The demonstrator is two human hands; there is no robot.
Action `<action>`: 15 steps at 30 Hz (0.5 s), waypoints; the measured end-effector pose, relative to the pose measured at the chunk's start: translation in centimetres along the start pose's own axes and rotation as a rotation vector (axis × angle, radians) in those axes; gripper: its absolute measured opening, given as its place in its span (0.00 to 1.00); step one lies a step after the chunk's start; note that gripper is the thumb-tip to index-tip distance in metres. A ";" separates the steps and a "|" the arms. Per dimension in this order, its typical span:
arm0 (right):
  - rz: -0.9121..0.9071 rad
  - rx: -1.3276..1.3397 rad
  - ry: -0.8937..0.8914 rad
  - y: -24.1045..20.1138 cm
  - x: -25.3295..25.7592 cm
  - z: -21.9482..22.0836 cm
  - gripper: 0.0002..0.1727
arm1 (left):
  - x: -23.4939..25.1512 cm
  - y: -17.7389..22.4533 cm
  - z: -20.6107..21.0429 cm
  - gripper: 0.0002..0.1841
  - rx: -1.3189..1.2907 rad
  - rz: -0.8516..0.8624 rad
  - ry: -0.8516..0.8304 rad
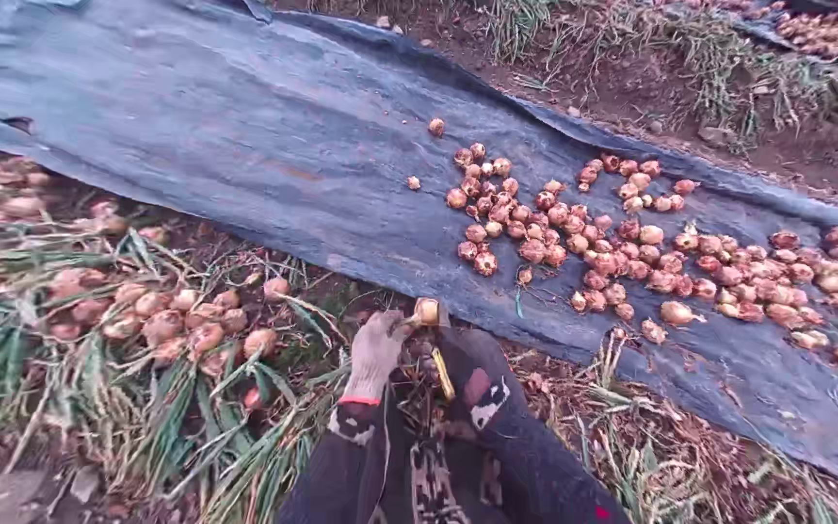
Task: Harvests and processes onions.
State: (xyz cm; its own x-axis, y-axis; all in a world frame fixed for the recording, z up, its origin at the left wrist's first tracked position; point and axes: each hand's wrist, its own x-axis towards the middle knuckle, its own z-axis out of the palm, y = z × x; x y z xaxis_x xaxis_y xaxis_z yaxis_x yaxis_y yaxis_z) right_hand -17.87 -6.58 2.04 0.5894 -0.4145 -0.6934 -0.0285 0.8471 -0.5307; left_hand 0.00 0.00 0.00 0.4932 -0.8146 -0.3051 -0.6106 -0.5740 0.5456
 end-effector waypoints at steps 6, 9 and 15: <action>-0.476 0.218 -0.306 -11.4 -1.7 -0.5 0.46 | 5.7 -7.0 -6.5 0.16 0.029 -0.232 0.107; -0.366 -0.009 -0.135 -9.4 -0.8 -1.7 0.42 | -0.4 -11.8 -5.7 0.17 0.156 -0.292 -0.370; -0.126 -0.713 0.186 3.3 2.7 -4.6 0.30 | 1.9 -24.1 -5.4 0.35 -0.138 -0.516 -0.063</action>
State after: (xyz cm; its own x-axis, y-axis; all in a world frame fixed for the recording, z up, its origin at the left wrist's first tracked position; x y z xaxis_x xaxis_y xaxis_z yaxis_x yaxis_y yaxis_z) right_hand -20.07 -6.47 -3.86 0.4785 -0.5969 -0.6440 -0.5239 0.3946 -0.7549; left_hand 18.98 12.70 -9.54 0.6669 -0.4353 -0.6048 -0.2096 -0.8885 0.4083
